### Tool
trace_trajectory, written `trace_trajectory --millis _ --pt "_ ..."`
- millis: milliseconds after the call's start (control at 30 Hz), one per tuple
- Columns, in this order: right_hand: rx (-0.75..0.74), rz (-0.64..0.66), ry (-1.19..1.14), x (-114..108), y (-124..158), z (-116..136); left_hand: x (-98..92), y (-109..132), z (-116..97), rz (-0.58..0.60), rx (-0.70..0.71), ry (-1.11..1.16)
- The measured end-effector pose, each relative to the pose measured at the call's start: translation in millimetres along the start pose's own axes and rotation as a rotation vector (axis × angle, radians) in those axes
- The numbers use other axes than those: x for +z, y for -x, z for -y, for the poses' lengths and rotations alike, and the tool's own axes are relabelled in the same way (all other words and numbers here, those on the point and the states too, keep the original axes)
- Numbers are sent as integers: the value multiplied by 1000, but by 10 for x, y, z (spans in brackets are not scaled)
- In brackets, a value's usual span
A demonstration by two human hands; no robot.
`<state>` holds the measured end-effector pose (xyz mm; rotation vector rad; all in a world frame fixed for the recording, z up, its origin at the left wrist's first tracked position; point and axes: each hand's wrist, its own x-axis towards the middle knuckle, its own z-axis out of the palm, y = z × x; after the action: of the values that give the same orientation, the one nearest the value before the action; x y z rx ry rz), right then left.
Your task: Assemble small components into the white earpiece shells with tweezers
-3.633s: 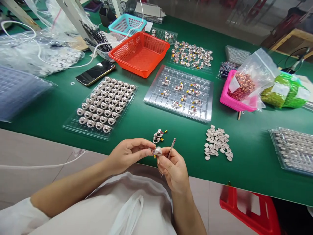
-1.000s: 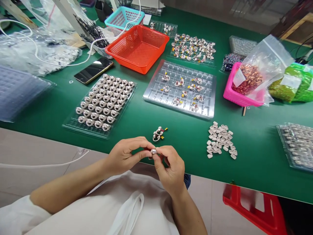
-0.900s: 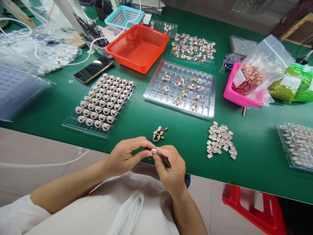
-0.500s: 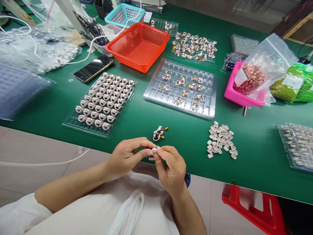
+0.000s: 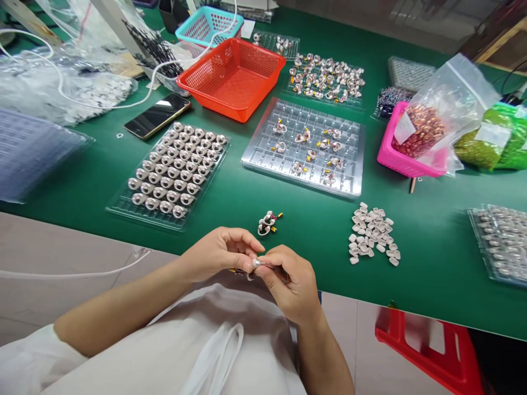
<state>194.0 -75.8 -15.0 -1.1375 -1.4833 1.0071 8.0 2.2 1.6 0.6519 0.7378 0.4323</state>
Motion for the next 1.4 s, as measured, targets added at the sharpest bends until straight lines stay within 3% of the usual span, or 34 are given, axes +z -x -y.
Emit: trace_trajectory --millis 300,700,900,1100,1200,1267,1400 --pt "-71 63 -57 -14 -18 54 -31 4 44 134 -70 78" --pt "11 55 86 -30 -39 64 -63 -15 -142 70 -50 -149" --pt "-212 25 314 -94 -51 82 -115 0 -181 194 -77 -297" --pt "-331 175 304 -152 -132 116 -81 19 -219 312 -56 -383" --pt "-353 235 303 -150 -186 127 -31 -7 -202 310 -61 -448" --pt "-346 203 304 -144 -183 114 -3 -30 -170 271 -54 -443" --pt "-125 -95 307 -125 -72 74 12 -48 -109 73 -34 -252"
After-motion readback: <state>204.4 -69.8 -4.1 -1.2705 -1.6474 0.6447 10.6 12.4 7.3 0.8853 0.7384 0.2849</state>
